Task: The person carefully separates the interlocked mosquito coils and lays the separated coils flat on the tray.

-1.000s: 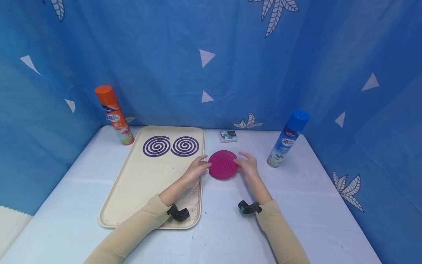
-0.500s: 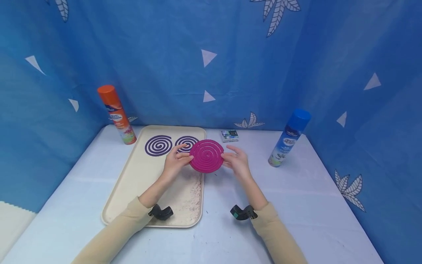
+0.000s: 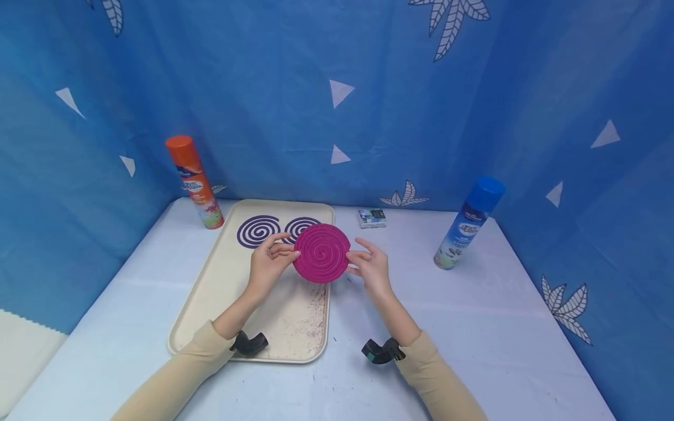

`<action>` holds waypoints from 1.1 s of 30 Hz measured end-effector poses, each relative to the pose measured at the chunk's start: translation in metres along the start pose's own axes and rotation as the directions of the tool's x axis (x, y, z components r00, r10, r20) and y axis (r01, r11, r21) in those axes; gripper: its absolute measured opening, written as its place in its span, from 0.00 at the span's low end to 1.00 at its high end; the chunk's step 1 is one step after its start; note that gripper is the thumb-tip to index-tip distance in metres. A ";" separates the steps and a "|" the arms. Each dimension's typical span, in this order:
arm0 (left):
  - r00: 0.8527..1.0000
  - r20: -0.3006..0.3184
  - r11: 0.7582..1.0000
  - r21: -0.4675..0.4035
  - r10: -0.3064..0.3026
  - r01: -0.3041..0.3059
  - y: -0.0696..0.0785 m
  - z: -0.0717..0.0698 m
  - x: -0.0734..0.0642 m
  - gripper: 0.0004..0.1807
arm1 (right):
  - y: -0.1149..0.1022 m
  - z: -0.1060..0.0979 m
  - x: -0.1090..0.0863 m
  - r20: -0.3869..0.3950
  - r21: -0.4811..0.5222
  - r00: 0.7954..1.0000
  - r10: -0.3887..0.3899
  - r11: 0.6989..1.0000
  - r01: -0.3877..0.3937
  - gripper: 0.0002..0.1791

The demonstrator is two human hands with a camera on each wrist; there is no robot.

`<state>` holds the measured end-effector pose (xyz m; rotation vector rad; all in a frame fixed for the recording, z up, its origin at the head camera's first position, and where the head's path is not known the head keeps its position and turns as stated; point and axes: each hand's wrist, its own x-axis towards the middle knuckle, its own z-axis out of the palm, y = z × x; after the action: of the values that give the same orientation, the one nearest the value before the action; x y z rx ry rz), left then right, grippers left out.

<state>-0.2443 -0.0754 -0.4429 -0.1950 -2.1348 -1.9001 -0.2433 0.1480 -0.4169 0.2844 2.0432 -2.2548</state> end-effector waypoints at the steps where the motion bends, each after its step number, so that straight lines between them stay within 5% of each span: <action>1: 1.000 -0.003 1.000 -0.004 0.026 -0.026 0.001 0.001 -0.001 0.25 | 0.001 0.000 0.000 -0.008 0.000 1.000 -0.013 1.000 0.013 0.28; 4: 0.998 -0.013 0.998 0.005 0.066 -0.065 0.005 0.002 -0.004 0.23 | 0.002 0.000 -0.002 -0.022 -0.025 0.996 -0.091 0.996 0.090 0.27; 6: 0.999 -0.010 0.999 -0.012 0.034 -0.034 0.007 0.003 -0.004 0.22 | 0.002 -0.001 -0.003 -0.018 -0.072 0.985 -0.171 0.983 0.169 0.26; 9: 0.995 0.028 0.991 -0.085 -0.099 0.101 0.011 0.001 -0.002 0.23 | 0.001 -0.003 -0.005 -0.008 -0.141 0.956 -0.293 0.947 0.289 0.25; 14: 0.945 0.113 0.924 -0.202 -0.308 0.325 0.017 -0.004 0.004 0.24 | -0.005 -0.006 -0.008 0.024 -0.190 0.938 -0.345 0.920 0.343 0.25; 16: 0.950 0.107 0.933 -0.186 -0.293 0.308 0.017 -0.005 0.005 0.24 | -0.007 -0.006 -0.010 0.027 -0.195 0.941 -0.338 0.921 0.337 0.26; 19: 0.980 0.064 0.975 -0.105 -0.189 0.195 0.018 -0.005 0.004 0.23 | -0.010 -0.007 -0.012 0.024 -0.178 0.952 -0.306 0.936 0.305 0.26; 23: 0.996 0.033 0.996 -0.026 -0.079 0.080 0.018 -0.003 0.002 0.21 | -0.013 -0.008 -0.011 0.033 -0.087 0.987 -0.155 0.984 0.157 0.27; 27: 0.996 0.056 0.995 -0.070 -0.070 0.074 0.018 -0.004 0.002 0.21 | -0.015 -0.010 -0.008 0.048 -0.007 0.999 -0.025 1.000 0.026 0.27; 33: 0.994 0.067 0.985 -0.143 -0.091 0.100 0.017 -0.012 0.006 0.20 | -0.017 -0.009 -0.009 0.028 0.020 0.999 -0.042 0.999 0.041 0.27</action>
<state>-0.2438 -0.0852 -0.4233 -0.1840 -2.0781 -2.1330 -0.2366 0.1586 -0.3990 0.2117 2.0334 -2.2895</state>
